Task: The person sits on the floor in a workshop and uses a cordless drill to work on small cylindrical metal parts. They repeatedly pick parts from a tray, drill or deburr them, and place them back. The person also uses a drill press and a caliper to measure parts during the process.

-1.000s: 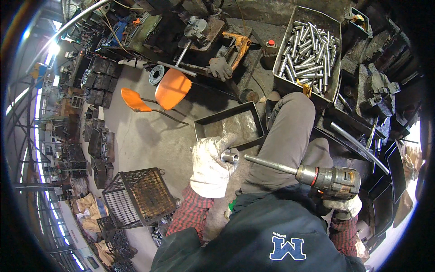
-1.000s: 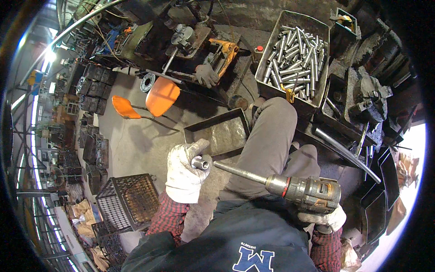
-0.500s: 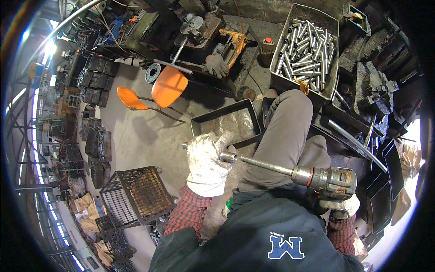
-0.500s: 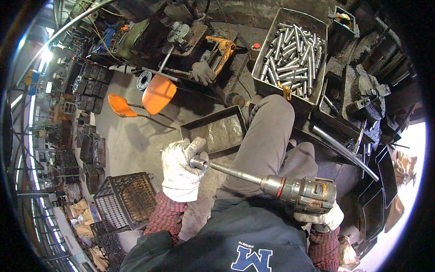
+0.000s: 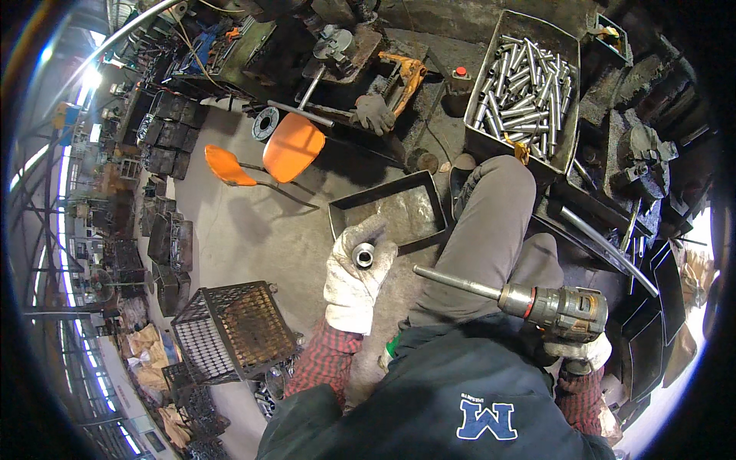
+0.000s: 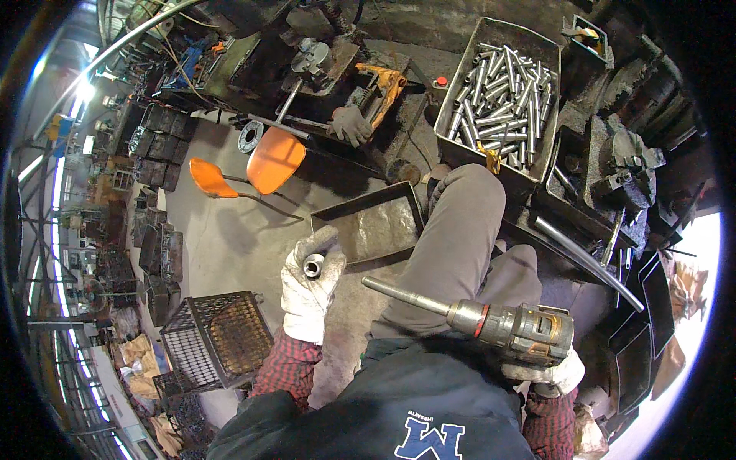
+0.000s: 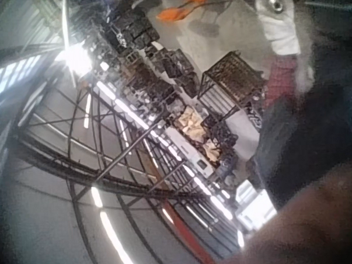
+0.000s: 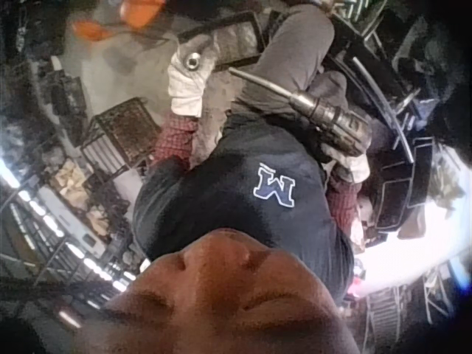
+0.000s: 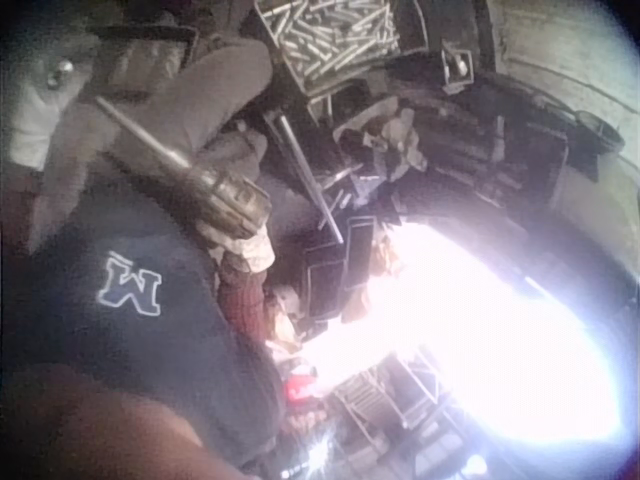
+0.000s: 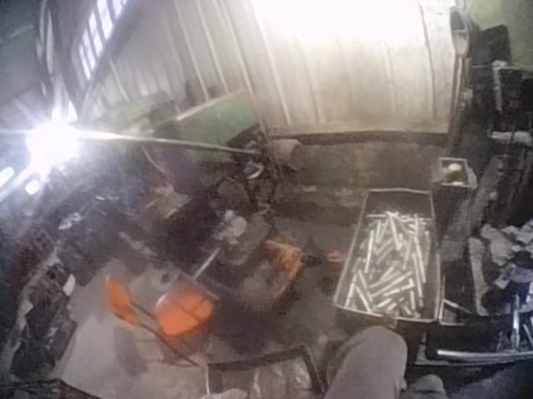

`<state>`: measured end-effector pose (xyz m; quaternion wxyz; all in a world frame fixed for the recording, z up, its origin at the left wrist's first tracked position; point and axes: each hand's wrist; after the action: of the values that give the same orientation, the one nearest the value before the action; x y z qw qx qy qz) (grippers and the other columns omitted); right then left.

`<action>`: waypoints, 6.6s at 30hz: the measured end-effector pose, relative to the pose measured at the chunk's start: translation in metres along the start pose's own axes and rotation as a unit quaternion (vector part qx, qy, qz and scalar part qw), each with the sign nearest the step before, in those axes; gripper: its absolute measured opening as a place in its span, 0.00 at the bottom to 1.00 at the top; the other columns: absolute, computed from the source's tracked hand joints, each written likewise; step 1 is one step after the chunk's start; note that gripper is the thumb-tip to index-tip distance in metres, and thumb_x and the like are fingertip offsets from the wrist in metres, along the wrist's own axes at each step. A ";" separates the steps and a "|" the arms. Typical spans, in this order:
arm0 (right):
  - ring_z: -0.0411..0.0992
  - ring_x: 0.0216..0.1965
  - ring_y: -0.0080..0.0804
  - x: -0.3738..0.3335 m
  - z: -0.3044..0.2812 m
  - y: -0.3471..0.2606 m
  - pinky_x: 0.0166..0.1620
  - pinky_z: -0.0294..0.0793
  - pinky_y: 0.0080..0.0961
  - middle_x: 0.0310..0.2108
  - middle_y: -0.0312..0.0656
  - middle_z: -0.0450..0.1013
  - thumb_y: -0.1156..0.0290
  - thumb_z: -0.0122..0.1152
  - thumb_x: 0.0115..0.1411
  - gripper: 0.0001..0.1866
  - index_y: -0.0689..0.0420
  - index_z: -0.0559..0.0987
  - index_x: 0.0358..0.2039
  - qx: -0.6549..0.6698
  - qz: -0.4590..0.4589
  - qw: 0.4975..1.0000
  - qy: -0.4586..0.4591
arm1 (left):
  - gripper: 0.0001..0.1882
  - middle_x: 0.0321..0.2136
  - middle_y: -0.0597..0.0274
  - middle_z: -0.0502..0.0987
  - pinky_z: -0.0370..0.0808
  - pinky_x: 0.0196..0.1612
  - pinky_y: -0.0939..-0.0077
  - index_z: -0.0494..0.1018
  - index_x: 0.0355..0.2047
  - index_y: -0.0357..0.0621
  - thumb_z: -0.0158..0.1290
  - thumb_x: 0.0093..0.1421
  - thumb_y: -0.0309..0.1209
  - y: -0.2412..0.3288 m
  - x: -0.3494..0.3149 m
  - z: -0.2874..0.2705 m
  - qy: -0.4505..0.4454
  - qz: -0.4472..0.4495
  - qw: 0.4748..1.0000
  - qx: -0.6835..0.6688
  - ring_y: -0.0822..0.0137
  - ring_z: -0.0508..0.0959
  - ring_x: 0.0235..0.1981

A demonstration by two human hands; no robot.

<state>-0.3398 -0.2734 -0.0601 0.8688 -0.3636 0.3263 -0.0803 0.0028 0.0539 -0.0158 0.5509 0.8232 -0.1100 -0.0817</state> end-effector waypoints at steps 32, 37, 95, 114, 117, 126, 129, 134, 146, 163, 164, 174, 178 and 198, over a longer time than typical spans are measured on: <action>0.84 0.59 0.42 0.000 0.007 -0.005 0.61 0.89 0.41 0.64 0.47 0.80 0.76 0.85 0.53 0.47 0.62 0.72 0.73 -0.034 0.010 0.999 0.023 | 0.29 0.63 0.53 0.80 0.80 0.70 0.51 0.84 0.59 0.41 0.76 0.56 0.27 -0.013 0.005 0.006 -0.022 0.214 0.975 0.062 0.50 0.79 0.69; 0.85 0.57 0.41 -0.002 0.009 -0.010 0.60 0.89 0.39 0.62 0.46 0.82 0.79 0.88 0.49 0.49 0.63 0.74 0.72 -0.056 0.025 0.997 0.047 | 0.26 0.52 0.54 0.84 0.65 0.80 0.34 0.83 0.56 0.45 0.74 0.56 0.32 0.003 0.012 0.001 -0.008 0.315 0.932 0.180 0.47 0.83 0.62; 0.86 0.53 0.40 -0.002 -0.001 0.002 0.58 0.88 0.37 0.58 0.50 0.85 0.72 0.71 0.68 0.29 0.71 0.78 0.67 -0.131 -0.052 0.989 0.043 | 0.22 0.37 0.56 0.83 0.80 0.49 0.53 0.86 0.51 0.48 0.71 0.53 0.26 0.013 0.004 0.001 0.015 0.298 0.865 0.404 0.52 0.84 0.40; 0.86 0.54 0.45 -0.012 -0.017 0.004 0.58 0.89 0.44 0.58 0.50 0.84 0.79 0.78 0.55 0.39 0.68 0.77 0.68 -0.127 -0.072 0.987 0.061 | 0.21 0.52 0.48 0.89 0.85 0.60 0.65 0.84 0.59 0.34 0.64 0.66 0.24 -0.003 0.002 -0.006 -0.068 -0.041 0.997 -0.011 0.60 0.89 0.53; 0.85 0.54 0.46 -0.013 -0.019 0.005 0.57 0.90 0.45 0.58 0.50 0.84 0.80 0.81 0.52 0.42 0.67 0.76 0.68 -0.131 -0.066 0.988 0.049 | 0.22 0.51 0.47 0.89 0.88 0.52 0.65 0.82 0.61 0.33 0.65 0.68 0.26 -0.010 0.004 -0.010 -0.065 -0.083 0.991 -0.084 0.61 0.89 0.50; 0.86 0.54 0.41 -0.011 -0.011 0.004 0.56 0.89 0.37 0.57 0.51 0.85 0.74 0.76 0.64 0.32 0.70 0.78 0.66 -0.207 -0.088 0.973 0.049 | 0.33 0.52 0.45 0.88 0.89 0.51 0.64 0.73 0.67 0.24 0.71 0.67 0.29 -0.025 0.003 -0.010 -0.068 -0.164 0.934 -0.311 0.59 0.90 0.47; 0.86 0.54 0.41 -0.007 -0.004 0.003 0.56 0.89 0.38 0.58 0.51 0.85 0.75 0.77 0.63 0.33 0.70 0.78 0.67 -0.183 -0.075 0.979 0.048 | 0.35 0.50 0.48 0.88 0.87 0.59 0.62 0.73 0.68 0.24 0.72 0.65 0.29 -0.030 0.004 -0.013 -0.082 -0.164 0.902 -0.392 0.59 0.89 0.50; 0.85 0.55 0.41 -0.003 0.003 0.000 0.56 0.90 0.38 0.58 0.51 0.84 0.77 0.77 0.61 0.34 0.69 0.77 0.67 -0.170 -0.065 0.982 0.044 | 0.39 0.48 0.53 0.87 0.83 0.66 0.58 0.71 0.70 0.25 0.74 0.62 0.29 -0.031 0.005 -0.016 -0.111 -0.166 0.880 -0.430 0.58 0.89 0.53; 0.85 0.56 0.42 -0.002 0.020 -0.010 0.55 0.91 0.39 0.59 0.52 0.84 0.80 0.78 0.58 0.37 0.66 0.77 0.68 -0.137 -0.043 0.988 0.050 | 0.40 0.52 0.49 0.86 0.89 0.59 0.55 0.74 0.70 0.29 0.73 0.59 0.29 -0.014 0.000 -0.012 -0.111 -0.087 0.918 -0.370 0.62 0.87 0.47; 0.80 0.44 0.30 0.176 0.118 -0.146 0.46 0.82 0.27 0.51 0.39 0.81 0.69 0.75 0.64 0.36 0.59 0.76 0.72 -0.328 -0.369 0.865 0.085 | 0.20 0.29 0.61 0.77 0.79 0.54 0.51 0.78 0.54 0.36 0.62 0.70 0.39 0.002 0.076 -0.065 -0.096 -0.141 0.765 -0.621 0.58 0.82 0.40; 0.80 0.38 0.27 0.204 0.112 -0.157 0.41 0.82 0.23 0.48 0.38 0.81 0.70 0.73 0.65 0.34 0.58 0.77 0.72 -0.367 -0.345 0.858 0.098 | 0.15 0.28 0.65 0.75 0.79 0.54 0.56 0.78 0.46 0.45 0.62 0.72 0.43 0.002 0.073 -0.070 0.128 -0.176 0.821 -0.529 0.63 0.80 0.41; 0.87 0.41 0.56 0.412 0.044 -0.138 0.45 0.87 0.47 0.35 0.54 0.85 0.71 0.59 0.66 0.12 0.60 0.85 0.46 -0.827 -0.273 0.463 0.165 | 0.25 0.28 0.73 0.70 0.85 0.39 0.52 0.73 0.66 0.47 0.63 0.73 0.38 -0.109 0.035 -0.042 0.060 -0.302 0.880 -0.363 0.71 0.73 0.26; 0.88 0.42 0.57 0.417 0.067 -0.131 0.47 0.87 0.49 0.39 0.59 0.86 0.73 0.61 0.66 0.12 0.64 0.85 0.46 -0.855 -0.219 0.462 0.089 | 0.28 0.25 0.75 0.66 0.85 0.42 0.52 0.71 0.67 0.35 0.61 0.73 0.36 -0.099 0.038 -0.042 0.100 -0.288 0.904 -0.300 0.75 0.69 0.22; 0.81 0.62 0.50 0.037 0.102 -0.055 0.65 0.79 0.39 0.59 0.54 0.84 0.70 0.76 0.65 0.25 0.59 0.86 0.62 -0.496 -0.262 0.823 0.083 | 0.25 0.38 0.57 0.80 0.86 0.43 0.69 0.77 0.59 0.30 0.68 0.65 0.27 0.060 0.055 0.059 -0.154 -0.048 0.961 -0.225 0.71 0.80 0.34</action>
<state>-0.2424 -0.2678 0.0117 0.4868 -0.8094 0.2855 -0.1625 0.0353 -0.0350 0.0164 0.6939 0.6598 -0.1328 -0.2559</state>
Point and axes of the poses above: each hand's wrist, its own x-axis towards the middle knuckle, its own z-axis out of the palm, y = z × x
